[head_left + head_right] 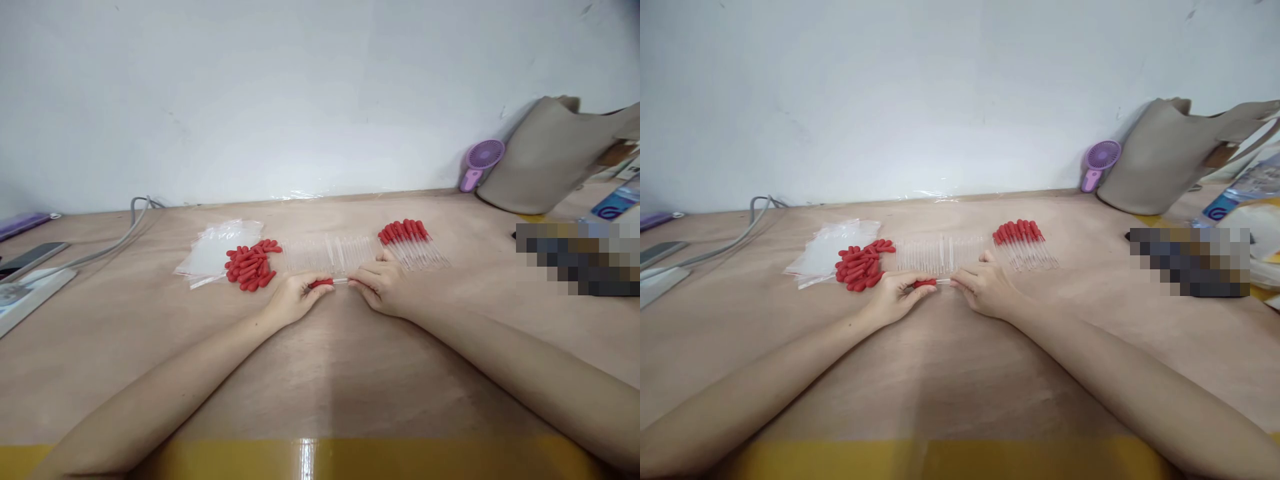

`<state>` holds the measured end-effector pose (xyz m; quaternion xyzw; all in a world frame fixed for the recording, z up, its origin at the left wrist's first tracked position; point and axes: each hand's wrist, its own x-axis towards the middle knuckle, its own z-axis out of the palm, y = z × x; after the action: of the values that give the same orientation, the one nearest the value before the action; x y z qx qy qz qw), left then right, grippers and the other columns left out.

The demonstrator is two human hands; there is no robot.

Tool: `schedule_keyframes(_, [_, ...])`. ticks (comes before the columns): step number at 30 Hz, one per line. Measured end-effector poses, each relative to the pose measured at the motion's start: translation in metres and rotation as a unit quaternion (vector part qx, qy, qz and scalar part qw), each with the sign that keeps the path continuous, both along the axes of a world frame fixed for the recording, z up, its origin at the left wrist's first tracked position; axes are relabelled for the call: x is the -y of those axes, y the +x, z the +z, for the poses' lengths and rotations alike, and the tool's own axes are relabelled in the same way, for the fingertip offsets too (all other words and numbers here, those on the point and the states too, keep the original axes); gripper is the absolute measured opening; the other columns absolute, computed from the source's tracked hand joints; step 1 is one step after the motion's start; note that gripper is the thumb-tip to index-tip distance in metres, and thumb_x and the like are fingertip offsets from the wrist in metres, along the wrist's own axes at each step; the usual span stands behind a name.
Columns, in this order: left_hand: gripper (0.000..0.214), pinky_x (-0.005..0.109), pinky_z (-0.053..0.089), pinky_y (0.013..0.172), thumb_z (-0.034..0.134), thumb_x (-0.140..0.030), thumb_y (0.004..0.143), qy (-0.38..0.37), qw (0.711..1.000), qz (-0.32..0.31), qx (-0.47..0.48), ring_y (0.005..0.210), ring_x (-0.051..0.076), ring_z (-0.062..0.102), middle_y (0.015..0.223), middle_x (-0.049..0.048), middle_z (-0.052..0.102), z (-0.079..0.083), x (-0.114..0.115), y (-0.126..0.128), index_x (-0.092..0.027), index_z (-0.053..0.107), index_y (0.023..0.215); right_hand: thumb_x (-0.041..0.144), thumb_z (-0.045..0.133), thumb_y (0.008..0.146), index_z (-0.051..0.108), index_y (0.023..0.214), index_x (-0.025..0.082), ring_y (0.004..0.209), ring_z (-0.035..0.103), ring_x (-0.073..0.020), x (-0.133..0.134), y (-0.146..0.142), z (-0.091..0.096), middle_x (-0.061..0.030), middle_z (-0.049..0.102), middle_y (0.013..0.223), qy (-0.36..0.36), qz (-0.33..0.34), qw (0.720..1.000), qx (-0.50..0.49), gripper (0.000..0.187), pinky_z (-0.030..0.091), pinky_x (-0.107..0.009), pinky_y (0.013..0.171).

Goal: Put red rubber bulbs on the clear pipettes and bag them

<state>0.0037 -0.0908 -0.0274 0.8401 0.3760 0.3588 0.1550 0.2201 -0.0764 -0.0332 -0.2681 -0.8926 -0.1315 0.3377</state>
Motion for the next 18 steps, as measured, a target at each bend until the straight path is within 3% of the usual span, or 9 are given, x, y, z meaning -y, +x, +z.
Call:
schedule_keyframes(9, [0.018, 0.024, 0.051, 0.066, 0.056, -0.026, 0.082, 0.024, 0.999, -0.035, -0.005, 0.074, 0.013, 0.064, 0.086, 0.0043, 0.069, -0.0016, 0.0022, 0.0014, -0.016, 0.065, 0.094, 0.019, 0.042, 0.088, 0.061, 0.082, 0.016, 0.055, 0.047, -0.0100, 0.0066, -0.0050, 0.0014, 0.0004, 0.063, 0.064, -0.033, 0.016, 0.999, 0.002, 0.020, 0.022, -0.029, 0.063])
schedule_keyframes(18, [0.018, 0.025, 0.052, 0.067, 0.055, -0.024, 0.083, 0.059, 0.997, -0.043, -0.023, 0.073, 0.014, 0.064, 0.084, 0.0055, 0.070, 0.0000, 0.0024, 0.0014, -0.014, 0.065, 0.093, 0.024, 0.036, 0.091, 0.060, 0.079, 0.015, 0.056, 0.049, -0.0103, 0.0081, -0.0095, 0.0033, -0.0015, 0.063, 0.067, -0.128, 0.006, 0.991, 0.026, 0.028, 0.023, -0.029, 0.064])
